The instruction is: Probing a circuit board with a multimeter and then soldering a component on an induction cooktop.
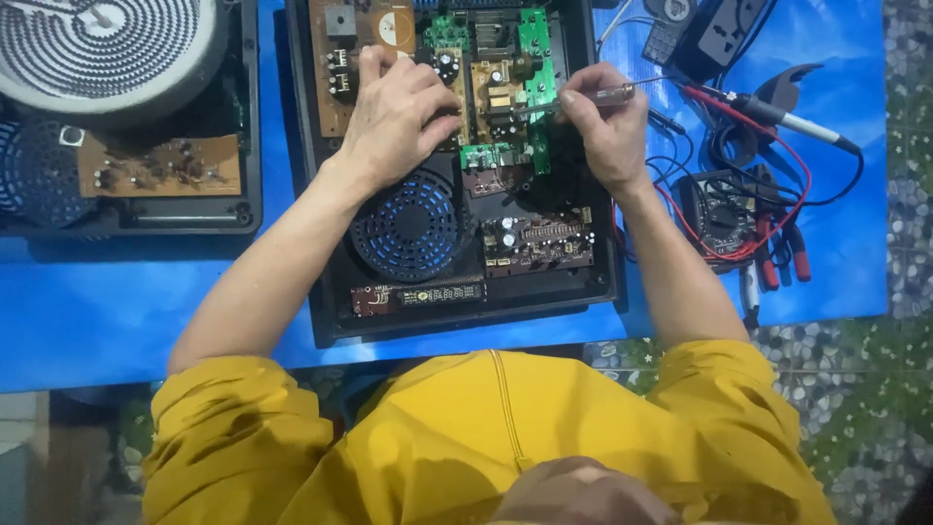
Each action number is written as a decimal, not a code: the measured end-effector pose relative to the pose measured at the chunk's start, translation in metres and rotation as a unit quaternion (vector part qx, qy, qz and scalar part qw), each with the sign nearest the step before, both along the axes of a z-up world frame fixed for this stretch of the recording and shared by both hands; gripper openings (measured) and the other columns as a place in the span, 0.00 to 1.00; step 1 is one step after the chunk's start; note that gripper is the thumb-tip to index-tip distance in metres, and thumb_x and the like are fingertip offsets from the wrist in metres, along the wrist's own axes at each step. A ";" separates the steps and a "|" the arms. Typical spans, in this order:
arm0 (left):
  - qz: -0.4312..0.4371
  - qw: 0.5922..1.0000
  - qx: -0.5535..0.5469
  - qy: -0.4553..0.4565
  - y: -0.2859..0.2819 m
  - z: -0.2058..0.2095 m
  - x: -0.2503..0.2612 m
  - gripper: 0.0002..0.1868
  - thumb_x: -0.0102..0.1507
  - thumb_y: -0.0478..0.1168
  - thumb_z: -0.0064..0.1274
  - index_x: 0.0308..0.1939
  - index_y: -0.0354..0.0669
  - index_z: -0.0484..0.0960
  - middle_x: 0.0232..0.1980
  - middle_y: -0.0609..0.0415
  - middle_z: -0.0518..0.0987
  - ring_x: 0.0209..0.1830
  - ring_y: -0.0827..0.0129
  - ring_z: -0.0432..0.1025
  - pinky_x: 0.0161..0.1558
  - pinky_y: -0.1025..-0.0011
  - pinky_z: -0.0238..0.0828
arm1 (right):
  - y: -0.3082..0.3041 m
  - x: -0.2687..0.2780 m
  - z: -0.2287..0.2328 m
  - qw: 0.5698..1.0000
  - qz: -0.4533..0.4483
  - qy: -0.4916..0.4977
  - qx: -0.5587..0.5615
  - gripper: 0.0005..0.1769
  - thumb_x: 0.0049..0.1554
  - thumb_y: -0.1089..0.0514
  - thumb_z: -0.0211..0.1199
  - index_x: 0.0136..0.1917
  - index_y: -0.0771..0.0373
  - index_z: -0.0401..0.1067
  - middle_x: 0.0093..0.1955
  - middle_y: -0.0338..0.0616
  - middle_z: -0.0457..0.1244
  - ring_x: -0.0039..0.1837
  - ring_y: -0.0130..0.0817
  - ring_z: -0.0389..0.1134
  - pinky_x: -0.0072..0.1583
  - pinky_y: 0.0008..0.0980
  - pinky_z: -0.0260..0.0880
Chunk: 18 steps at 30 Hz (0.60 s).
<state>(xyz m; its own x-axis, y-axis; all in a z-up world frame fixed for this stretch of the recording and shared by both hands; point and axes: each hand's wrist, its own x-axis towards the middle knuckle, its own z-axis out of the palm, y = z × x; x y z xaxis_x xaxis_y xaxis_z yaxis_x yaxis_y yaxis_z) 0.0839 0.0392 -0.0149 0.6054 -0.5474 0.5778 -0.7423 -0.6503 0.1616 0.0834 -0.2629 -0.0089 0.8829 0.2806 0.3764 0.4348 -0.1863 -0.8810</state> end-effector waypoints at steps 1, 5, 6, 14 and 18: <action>-0.001 1.000 0.000 0.003 0.000 0.000 0.000 0.11 0.66 0.47 0.71 0.44 0.47 0.89 0.41 0.58 0.82 0.43 0.62 0.72 0.58 0.57 0.49 | 0.000 0.000 0.000 1.000 -0.001 -0.001 -0.003 0.11 0.68 0.54 0.58 0.52 0.64 0.69 0.43 0.44 0.65 0.44 0.35 0.70 0.49 0.32 0.74; -0.010 1.000 -0.012 0.009 0.001 0.003 0.000 0.11 0.66 0.46 0.70 0.44 0.45 0.89 0.41 0.58 0.82 0.43 0.61 0.71 0.59 0.56 0.49 | 0.004 -0.003 0.007 1.000 -0.005 0.015 0.003 0.10 0.67 0.55 0.58 0.51 0.64 0.70 0.42 0.44 0.66 0.44 0.35 0.70 0.49 0.32 0.74; -0.010 1.000 -0.012 0.009 0.001 0.004 0.000 0.11 0.66 0.46 0.70 0.44 0.45 0.89 0.41 0.58 0.82 0.43 0.61 0.71 0.59 0.56 0.49 | 0.003 -0.002 0.007 1.000 -0.006 0.015 0.003 0.10 0.67 0.55 0.58 0.51 0.64 0.70 0.42 0.44 0.66 0.44 0.35 0.70 0.49 0.32 0.74; -0.009 1.000 -0.007 0.010 0.002 0.000 0.002 0.10 0.68 0.46 0.70 0.44 0.45 0.89 0.41 0.57 0.82 0.43 0.60 0.72 0.59 0.56 0.49 | 0.006 -0.008 0.008 1.000 0.002 -0.003 -0.001 0.06 0.67 0.59 0.57 0.51 0.65 0.69 0.44 0.46 0.64 0.45 0.36 0.68 0.50 0.33 0.73; -0.014 1.000 -0.013 -0.009 0.003 0.001 0.001 0.11 0.66 0.45 0.72 0.45 0.45 0.88 0.42 0.58 0.82 0.43 0.60 0.72 0.59 0.57 0.49 | 0.009 -0.013 0.010 0.999 -0.023 -0.042 -0.006 0.07 0.66 0.60 0.57 0.50 0.67 0.69 0.41 0.47 0.64 0.43 0.37 0.68 0.46 0.33 0.71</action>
